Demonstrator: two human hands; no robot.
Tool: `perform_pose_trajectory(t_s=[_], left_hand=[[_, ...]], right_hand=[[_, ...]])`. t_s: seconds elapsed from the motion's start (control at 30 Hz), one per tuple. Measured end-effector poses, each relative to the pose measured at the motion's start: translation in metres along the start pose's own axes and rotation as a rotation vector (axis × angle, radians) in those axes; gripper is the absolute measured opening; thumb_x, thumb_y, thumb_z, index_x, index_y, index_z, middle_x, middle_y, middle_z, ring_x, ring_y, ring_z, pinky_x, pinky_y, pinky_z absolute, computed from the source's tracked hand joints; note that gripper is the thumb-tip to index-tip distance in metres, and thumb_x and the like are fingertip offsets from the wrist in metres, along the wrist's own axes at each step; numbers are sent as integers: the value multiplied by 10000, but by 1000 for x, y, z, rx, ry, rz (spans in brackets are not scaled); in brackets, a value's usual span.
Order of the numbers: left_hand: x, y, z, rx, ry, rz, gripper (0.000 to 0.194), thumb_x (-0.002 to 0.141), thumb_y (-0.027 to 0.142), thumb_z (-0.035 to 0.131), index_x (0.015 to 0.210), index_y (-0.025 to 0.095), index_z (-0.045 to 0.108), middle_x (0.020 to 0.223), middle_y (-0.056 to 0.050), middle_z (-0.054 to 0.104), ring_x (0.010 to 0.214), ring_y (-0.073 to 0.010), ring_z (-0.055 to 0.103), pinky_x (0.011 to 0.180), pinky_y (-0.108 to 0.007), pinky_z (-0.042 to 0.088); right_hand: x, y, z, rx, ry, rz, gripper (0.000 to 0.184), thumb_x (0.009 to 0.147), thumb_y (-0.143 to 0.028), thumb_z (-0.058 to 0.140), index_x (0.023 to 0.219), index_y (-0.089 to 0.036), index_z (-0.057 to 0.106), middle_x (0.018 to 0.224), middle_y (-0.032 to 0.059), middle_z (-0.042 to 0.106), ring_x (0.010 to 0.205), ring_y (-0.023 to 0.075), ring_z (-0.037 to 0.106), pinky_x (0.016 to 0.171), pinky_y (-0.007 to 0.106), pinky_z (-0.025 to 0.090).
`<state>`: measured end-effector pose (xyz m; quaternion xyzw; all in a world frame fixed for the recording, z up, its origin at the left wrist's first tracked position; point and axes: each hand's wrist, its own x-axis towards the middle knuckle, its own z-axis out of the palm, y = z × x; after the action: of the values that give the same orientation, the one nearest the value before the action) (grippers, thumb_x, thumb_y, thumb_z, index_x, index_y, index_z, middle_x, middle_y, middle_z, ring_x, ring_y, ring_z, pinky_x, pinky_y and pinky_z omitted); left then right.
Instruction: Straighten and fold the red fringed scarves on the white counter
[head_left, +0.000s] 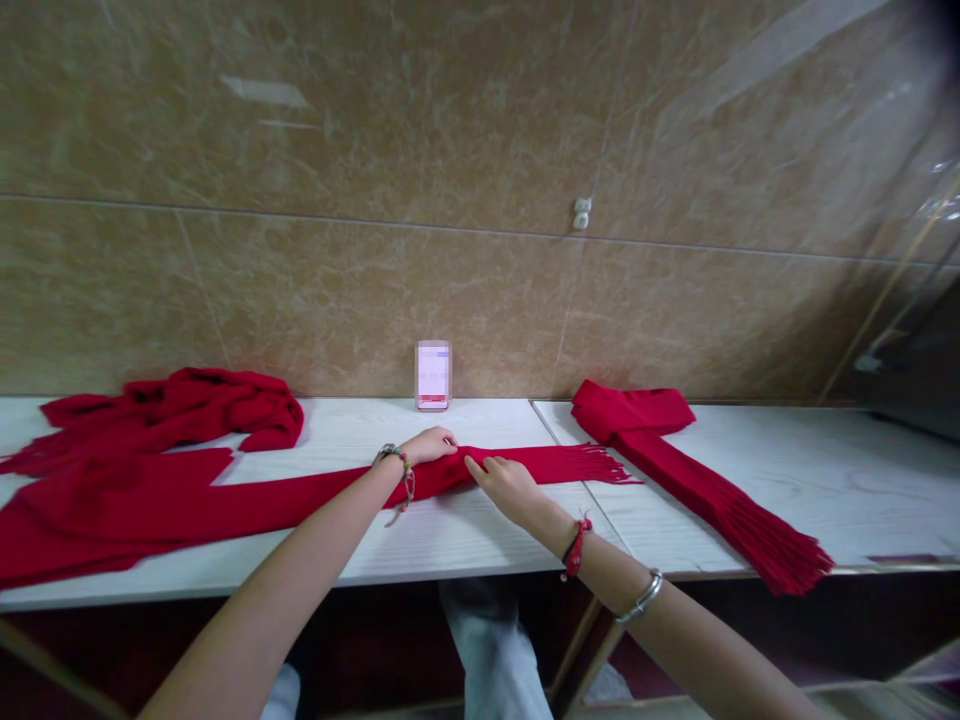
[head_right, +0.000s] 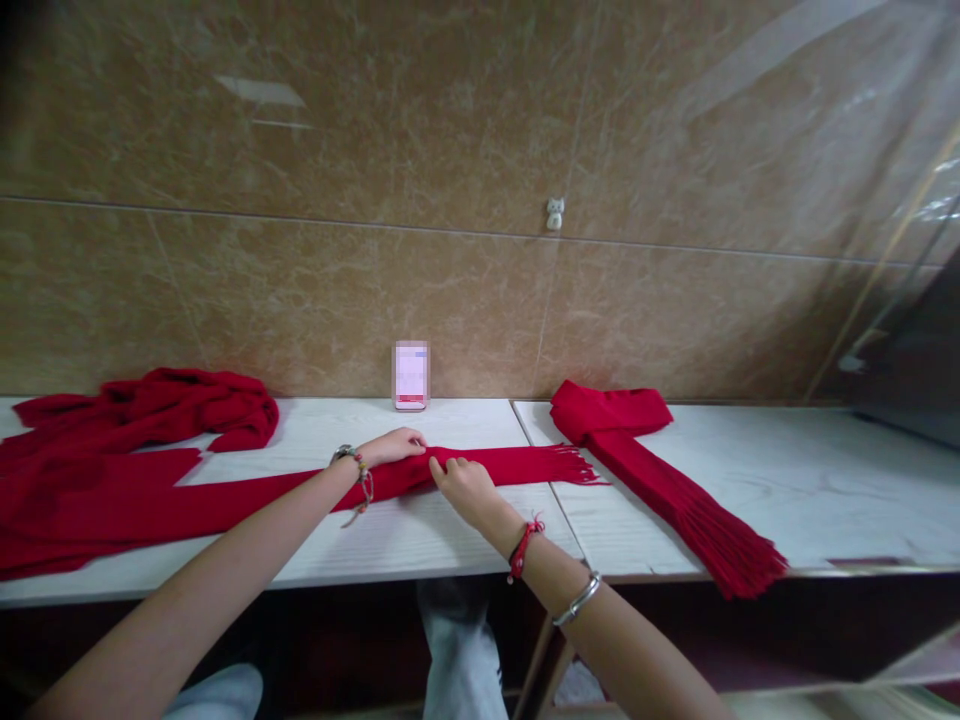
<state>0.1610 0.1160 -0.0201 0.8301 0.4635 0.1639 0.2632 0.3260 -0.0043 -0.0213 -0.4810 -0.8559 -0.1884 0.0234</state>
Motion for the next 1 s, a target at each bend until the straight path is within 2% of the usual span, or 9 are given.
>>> perform_pose_trajectory(t_s=[0.17,0.3,0.4,0.47,0.57,0.67,0.77,0.87,1.0], left_hand=[[1,27,-25,-39,73,79,274,705,285,483,842,112,646,875,-62,669,824,-185,578,755,-260,424],[13,69,-55,-134,82,195,265,704,287,526,850,108,656,860,-58,672,797,-174,583,754,-258,428],[34,104,-60,-214,56,188,228,699,231,540,849,109,660,809,-48,674,702,-147,580,680,-241,440],[51,122,-49,-228,25,161,229,716,200,520,871,107,661,792,-48,676,660,-135,574,631,-229,440],[74,136,-13,-156,-3,141,226,724,167,503,862,103,670,756,-38,674,644,-128,570,618,-218,439],[88,137,34,-106,-6,143,199,722,163,508,807,98,676,721,-30,668,670,-137,573,649,-224,439],[94,132,70,-49,-2,146,187,736,180,517,813,109,673,775,-44,672,725,-162,586,679,-241,443],[94,131,86,18,18,149,206,737,181,543,898,120,656,893,-78,664,827,-198,592,752,-269,439],[71,130,89,119,90,166,362,800,290,520,1133,150,548,1176,-138,533,1067,-259,504,898,-344,376]], right_hand=[[3,5,-6,155,130,128,456,832,-66,358,1278,-144,409,1031,143,612,857,210,612,683,292,498],[6,23,-21,450,401,234,494,794,-51,326,1253,-177,458,1195,108,560,1002,183,573,796,288,484],[1,49,-27,628,609,313,480,754,-50,332,1166,-170,547,1142,82,602,1035,166,559,878,301,456],[-6,70,-22,702,665,388,467,738,-60,346,1125,-176,581,1097,65,627,994,165,582,867,310,473],[-25,100,-1,723,647,488,463,728,-65,352,1093,-196,605,1104,49,624,914,159,615,801,324,517],[-50,118,25,594,537,483,453,720,-41,355,1044,-187,635,1135,67,607,976,176,595,838,347,500],[-72,122,41,402,352,413,459,735,-21,363,1080,-179,620,1217,95,554,1066,195,549,891,341,461],[-83,121,45,283,205,355,470,768,-27,365,1168,-181,558,1292,101,487,1085,197,536,886,325,462],[-84,123,45,217,156,283,414,817,-50,361,1173,-152,546,1248,110,528,1087,185,533,910,314,445]])
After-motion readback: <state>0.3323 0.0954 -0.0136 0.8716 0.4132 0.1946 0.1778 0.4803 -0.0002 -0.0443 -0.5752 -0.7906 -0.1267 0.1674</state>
